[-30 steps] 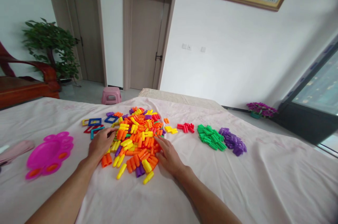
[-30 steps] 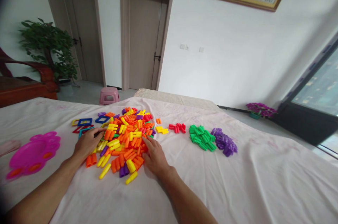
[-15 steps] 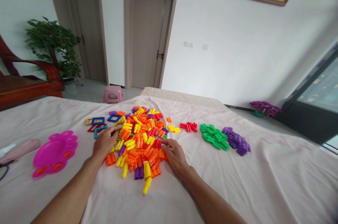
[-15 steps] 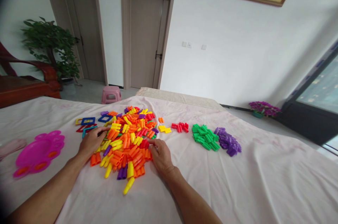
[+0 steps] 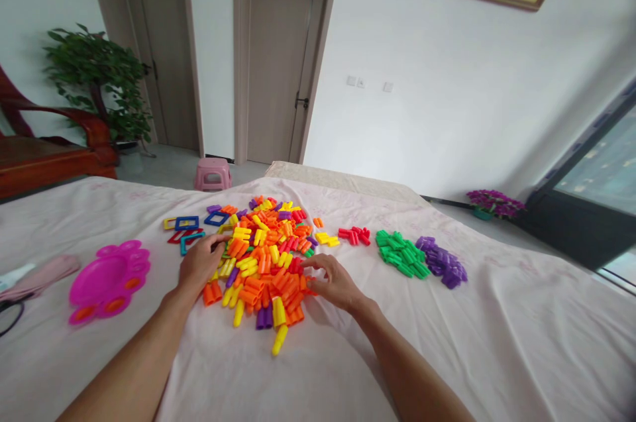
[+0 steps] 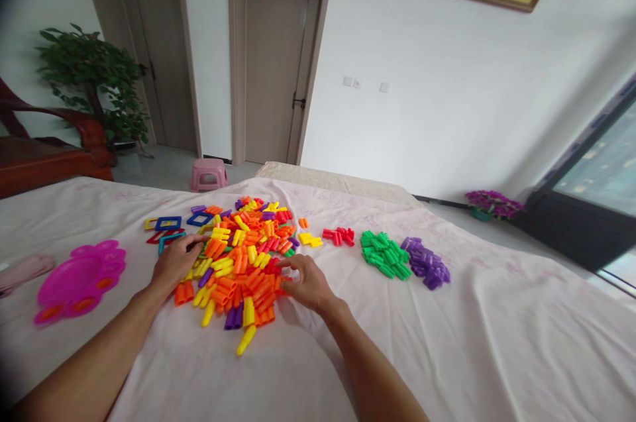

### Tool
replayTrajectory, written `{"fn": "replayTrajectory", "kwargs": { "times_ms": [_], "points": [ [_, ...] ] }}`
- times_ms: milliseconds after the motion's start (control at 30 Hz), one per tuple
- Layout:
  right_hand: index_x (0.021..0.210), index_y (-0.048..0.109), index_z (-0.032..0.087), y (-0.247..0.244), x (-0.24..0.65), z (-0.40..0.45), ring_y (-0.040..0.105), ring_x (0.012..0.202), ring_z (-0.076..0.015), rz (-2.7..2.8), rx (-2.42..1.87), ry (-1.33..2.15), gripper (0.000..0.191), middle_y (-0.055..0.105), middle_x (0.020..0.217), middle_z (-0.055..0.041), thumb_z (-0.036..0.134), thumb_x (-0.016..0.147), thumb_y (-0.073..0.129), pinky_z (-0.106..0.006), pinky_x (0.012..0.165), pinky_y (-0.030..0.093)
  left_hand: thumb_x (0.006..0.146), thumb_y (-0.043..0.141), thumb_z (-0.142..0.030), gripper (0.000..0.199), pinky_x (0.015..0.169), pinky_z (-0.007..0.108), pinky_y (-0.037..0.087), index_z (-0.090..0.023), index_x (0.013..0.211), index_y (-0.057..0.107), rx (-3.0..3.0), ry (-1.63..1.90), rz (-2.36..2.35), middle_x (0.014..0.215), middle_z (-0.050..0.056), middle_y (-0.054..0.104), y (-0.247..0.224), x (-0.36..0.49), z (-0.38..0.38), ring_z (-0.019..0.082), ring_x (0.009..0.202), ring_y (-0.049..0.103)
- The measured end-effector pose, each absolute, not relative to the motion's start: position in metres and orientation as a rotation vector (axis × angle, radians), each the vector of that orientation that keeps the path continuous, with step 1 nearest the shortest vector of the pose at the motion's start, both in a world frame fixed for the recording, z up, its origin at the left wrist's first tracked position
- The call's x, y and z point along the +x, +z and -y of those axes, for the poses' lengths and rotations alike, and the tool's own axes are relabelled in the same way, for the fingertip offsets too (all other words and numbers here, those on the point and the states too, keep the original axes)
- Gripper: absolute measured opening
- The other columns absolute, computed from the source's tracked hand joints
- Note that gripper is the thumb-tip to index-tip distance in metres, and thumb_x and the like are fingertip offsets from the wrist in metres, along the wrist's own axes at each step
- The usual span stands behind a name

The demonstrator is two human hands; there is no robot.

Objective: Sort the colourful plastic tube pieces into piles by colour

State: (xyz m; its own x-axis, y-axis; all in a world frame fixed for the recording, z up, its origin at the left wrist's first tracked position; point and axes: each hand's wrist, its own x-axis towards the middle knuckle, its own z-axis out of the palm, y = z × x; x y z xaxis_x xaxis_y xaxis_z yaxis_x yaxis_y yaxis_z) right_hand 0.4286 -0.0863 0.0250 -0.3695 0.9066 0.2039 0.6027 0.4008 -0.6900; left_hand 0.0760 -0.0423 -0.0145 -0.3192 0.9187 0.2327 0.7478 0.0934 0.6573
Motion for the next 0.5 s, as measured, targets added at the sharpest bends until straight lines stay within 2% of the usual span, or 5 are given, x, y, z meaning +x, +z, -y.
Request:
{"fn": "replayTrajectory", "kwargs": {
  "times_ms": [100, 233, 367, 500],
  "points": [
    [0.116, 0.073, 0.022, 0.031, 0.439, 0.087, 0.063, 0.099, -0.0237, 2.246, -1.37, 0.663, 0.046, 0.071, 0.114, -0.0064, 0.027, 0.071, 0.083, -0.035, 0.087, 0.048, 0.092, 0.048, -0.039, 0.04, 0.088, 0.033, 0.049, -0.026, 0.118, 0.074, 1.653, 1.037, -2.134, 0.126, 0.005, 0.074, -0.015, 0.076, 0.042, 0.025, 0.113, 0.067],
    [0.103, 0.075, 0.021, 0.026, 0.439, 0.09, 0.062, 0.089, -0.0205, 2.305, -1.366, 0.545, 0.032, 0.07, 0.097, -0.0036, 0.023, 0.072, 0.083, -0.032, 0.081, 0.047, 0.092, 0.048, -0.039, 0.039, 0.086, 0.032, 0.05, -0.027, 0.118, 0.075, 1.664, 1.026, -2.141, 0.126, 0.004, 0.074, -0.017, 0.075, 0.041, 0.025, 0.112, 0.067],
    [0.113, 0.072, 0.019, 0.016, 0.446, 0.091, 0.063, 0.084, -0.0179, 2.179, -1.356, 0.519, 0.039, 0.068, 0.101, -0.005, 0.021, 0.075, 0.081, -0.031, 0.078, 0.05, 0.092, 0.049, -0.04, 0.038, 0.086, 0.032, 0.051, -0.028, 0.117, 0.076, 1.673, 1.044, -2.144, 0.125, 0.004, 0.074, -0.016, 0.075, 0.042, 0.025, 0.112, 0.067],
    [0.12, 0.07, 0.017, 0.011, 0.482, 0.085, 0.064, 0.083, -0.0177, 2.032, -1.399, 0.407, 0.042, 0.066, 0.107, -0.0085, 0.026, 0.08, 0.077, -0.032, 0.077, 0.052, 0.092, 0.049, -0.039, 0.039, 0.086, 0.034, 0.051, -0.027, 0.117, 0.076, 1.66, 1.027, -2.162, 0.126, 0.005, 0.074, -0.014, 0.075, 0.043, 0.027, 0.111, 0.068]
  ]
}}
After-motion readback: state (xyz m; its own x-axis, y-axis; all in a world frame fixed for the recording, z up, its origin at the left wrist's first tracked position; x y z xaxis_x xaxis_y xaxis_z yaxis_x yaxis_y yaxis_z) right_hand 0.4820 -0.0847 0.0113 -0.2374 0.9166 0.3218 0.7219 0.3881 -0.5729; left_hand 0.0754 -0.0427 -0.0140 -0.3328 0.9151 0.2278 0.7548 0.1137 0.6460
